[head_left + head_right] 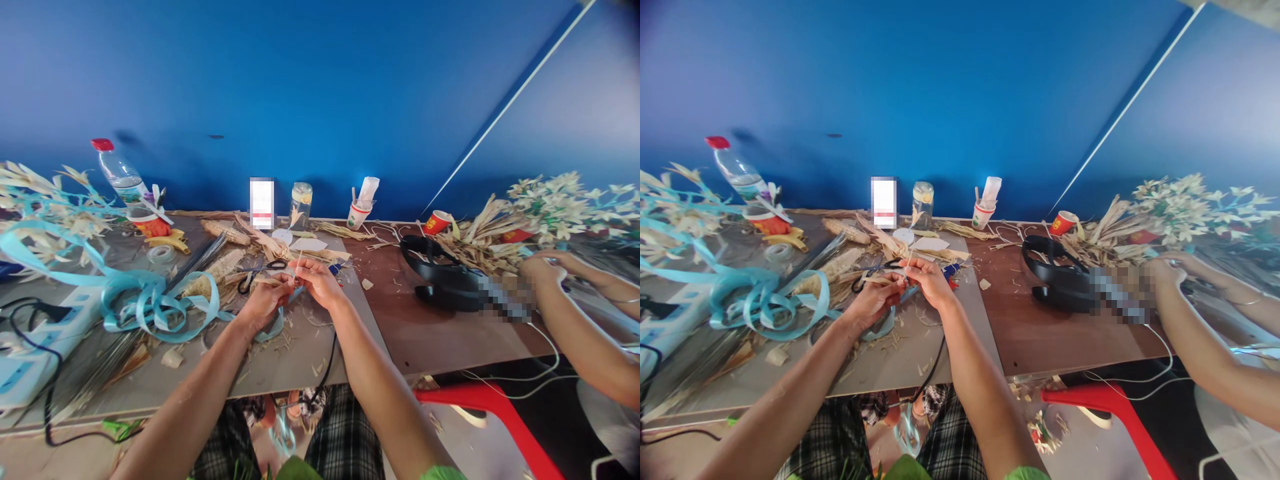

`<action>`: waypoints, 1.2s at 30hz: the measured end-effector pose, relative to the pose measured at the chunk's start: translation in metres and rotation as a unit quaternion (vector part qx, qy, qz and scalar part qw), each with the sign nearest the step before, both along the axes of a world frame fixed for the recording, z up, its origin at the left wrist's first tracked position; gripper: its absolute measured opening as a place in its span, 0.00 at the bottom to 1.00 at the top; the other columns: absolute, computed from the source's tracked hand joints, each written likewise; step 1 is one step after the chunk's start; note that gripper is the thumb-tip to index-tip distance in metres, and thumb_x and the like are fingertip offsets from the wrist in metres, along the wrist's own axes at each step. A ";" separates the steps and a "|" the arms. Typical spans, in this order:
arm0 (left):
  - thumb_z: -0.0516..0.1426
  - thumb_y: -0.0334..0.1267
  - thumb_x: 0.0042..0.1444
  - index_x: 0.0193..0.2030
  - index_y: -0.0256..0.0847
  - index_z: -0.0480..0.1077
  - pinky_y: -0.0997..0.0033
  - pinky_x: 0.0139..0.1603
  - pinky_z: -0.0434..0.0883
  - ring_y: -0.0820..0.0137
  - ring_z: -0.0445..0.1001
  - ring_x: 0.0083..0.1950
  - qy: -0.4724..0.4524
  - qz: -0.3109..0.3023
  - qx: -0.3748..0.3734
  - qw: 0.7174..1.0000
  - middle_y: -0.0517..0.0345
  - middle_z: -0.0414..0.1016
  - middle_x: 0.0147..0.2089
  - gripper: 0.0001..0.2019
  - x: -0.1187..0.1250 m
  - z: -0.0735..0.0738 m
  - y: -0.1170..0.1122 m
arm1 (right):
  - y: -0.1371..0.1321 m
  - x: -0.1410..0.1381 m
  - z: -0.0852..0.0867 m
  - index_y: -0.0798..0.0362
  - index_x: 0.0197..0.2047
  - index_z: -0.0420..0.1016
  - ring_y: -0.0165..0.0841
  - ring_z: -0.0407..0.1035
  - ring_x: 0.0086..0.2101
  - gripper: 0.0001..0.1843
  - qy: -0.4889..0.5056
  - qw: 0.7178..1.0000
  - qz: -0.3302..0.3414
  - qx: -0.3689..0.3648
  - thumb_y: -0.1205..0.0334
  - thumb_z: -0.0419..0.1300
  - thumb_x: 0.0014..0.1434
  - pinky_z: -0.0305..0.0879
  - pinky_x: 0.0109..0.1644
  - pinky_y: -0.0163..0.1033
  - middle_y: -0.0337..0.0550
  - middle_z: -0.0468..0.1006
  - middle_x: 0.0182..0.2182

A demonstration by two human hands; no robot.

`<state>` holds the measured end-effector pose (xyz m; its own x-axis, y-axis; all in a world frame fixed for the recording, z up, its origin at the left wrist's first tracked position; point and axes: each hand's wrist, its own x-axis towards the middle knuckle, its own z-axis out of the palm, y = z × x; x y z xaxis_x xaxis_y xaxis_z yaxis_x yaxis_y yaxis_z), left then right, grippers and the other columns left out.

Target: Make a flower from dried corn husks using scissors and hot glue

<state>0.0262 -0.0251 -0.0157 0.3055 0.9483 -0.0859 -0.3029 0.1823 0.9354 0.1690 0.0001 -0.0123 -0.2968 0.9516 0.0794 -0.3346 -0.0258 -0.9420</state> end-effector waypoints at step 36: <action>0.60 0.48 0.44 0.28 0.36 0.66 0.78 0.19 0.49 0.80 0.53 0.19 0.129 0.157 0.056 0.978 0.66 0.60 0.18 0.16 0.000 -0.002 0.002 | -0.002 -0.002 0.004 0.49 0.49 0.64 0.25 0.60 0.22 0.27 0.004 0.981 -0.190 0.035 0.46 0.60 0.48 0.57 0.28 0.34 0.38 0.69 0.33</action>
